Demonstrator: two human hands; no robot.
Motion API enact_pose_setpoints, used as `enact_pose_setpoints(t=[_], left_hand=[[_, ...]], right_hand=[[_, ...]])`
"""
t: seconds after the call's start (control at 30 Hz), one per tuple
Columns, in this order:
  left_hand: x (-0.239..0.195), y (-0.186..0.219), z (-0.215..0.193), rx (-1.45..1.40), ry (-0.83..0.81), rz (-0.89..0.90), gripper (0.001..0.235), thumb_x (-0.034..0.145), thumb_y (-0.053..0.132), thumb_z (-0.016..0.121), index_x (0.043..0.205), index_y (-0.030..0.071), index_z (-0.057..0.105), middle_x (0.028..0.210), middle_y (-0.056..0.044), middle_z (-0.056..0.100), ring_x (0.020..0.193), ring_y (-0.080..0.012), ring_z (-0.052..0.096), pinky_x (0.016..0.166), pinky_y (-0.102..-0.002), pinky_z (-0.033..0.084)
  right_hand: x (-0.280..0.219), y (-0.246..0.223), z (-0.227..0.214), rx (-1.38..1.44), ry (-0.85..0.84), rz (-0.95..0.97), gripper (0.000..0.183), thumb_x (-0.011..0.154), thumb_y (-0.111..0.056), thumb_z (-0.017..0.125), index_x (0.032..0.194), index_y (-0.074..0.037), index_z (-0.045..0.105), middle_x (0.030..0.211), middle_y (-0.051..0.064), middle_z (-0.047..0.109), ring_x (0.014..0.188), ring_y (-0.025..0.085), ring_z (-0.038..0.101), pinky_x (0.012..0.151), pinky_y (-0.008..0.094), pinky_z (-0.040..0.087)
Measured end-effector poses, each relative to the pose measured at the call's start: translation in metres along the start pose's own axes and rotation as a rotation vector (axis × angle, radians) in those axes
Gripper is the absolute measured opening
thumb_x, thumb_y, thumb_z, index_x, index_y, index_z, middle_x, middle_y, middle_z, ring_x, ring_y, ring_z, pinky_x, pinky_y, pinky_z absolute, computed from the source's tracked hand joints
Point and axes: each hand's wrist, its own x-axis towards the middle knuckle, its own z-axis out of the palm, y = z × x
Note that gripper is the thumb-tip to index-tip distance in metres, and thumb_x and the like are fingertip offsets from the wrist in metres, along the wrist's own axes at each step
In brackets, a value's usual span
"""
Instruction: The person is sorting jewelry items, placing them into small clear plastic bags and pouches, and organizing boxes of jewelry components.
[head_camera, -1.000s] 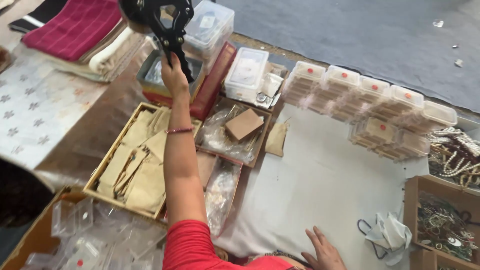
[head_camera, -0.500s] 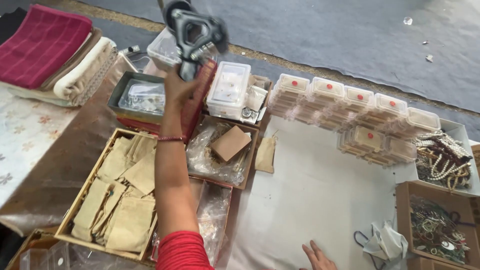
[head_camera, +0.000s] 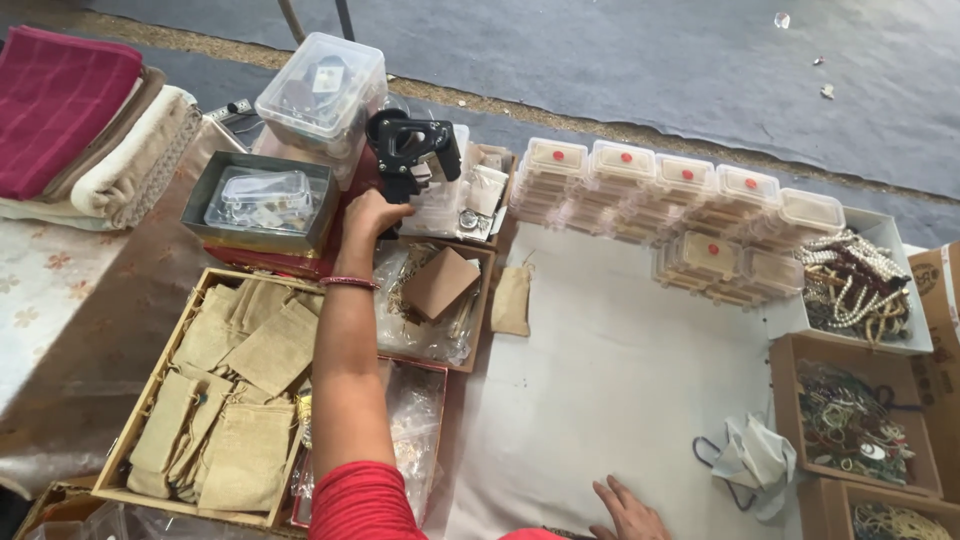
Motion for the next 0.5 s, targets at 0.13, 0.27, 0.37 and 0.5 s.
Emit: enact_pose_setpoints(t=[0.13, 0.27, 0.37, 0.5], left_hand=[[-0.014, 0.001, -0.006, 0.056, 0.061, 0.026, 0.098, 0.059, 0.069, 0.088, 0.120, -0.004, 0.064, 0.116, -0.027, 0.069, 0.110, -0.0392, 0.068, 0.091, -0.046, 0.055], [-0.024, -0.003, -0.003, 0.091, 0.043, 0.031, 0.098, 0.067, 0.072, 0.082, 0.130, -0.001, 0.062, 0.126, -0.027, 0.068, 0.119, -0.0395, 0.066, 0.100, -0.046, 0.053], [-0.046, 0.014, -0.010, 0.132, 0.103, 0.069, 0.097, 0.069, 0.071, 0.081, 0.137, 0.005, 0.058, 0.134, -0.024, 0.062, 0.125, -0.0387, 0.059, 0.102, -0.051, 0.048], [-0.096, 0.073, -0.027, 0.170, 0.059, 0.119, 0.093, 0.074, 0.071, 0.074, 0.150, 0.021, 0.051, 0.145, -0.013, 0.058, 0.135, -0.0319, 0.053, 0.108, -0.057, 0.043]], right_hand=[[-0.016, -0.023, -0.023, -0.014, -0.110, 0.060, 0.082, 0.090, -0.047, 0.076, 0.156, -0.028, 0.031, 0.165, 0.011, 0.024, 0.149, 0.030, 0.037, 0.117, 0.047, 0.041], [-0.036, -0.042, -0.041, -0.007, -0.011, 0.006, 0.077, 0.090, -0.046, 0.075, 0.152, -0.026, 0.035, 0.162, 0.009, 0.030, 0.145, 0.027, 0.041, 0.117, 0.044, 0.039], [-0.048, -0.047, -0.046, -0.005, 0.035, 0.010, 0.076, 0.089, -0.045, 0.074, 0.153, -0.027, 0.038, 0.160, 0.007, 0.035, 0.141, 0.027, 0.046, 0.114, 0.042, 0.041], [-0.061, -0.034, -0.050, 0.016, 0.123, -0.049, 0.074, 0.088, -0.044, 0.074, 0.152, -0.025, 0.043, 0.154, 0.008, 0.044, 0.132, 0.028, 0.053, 0.109, 0.041, 0.046]])
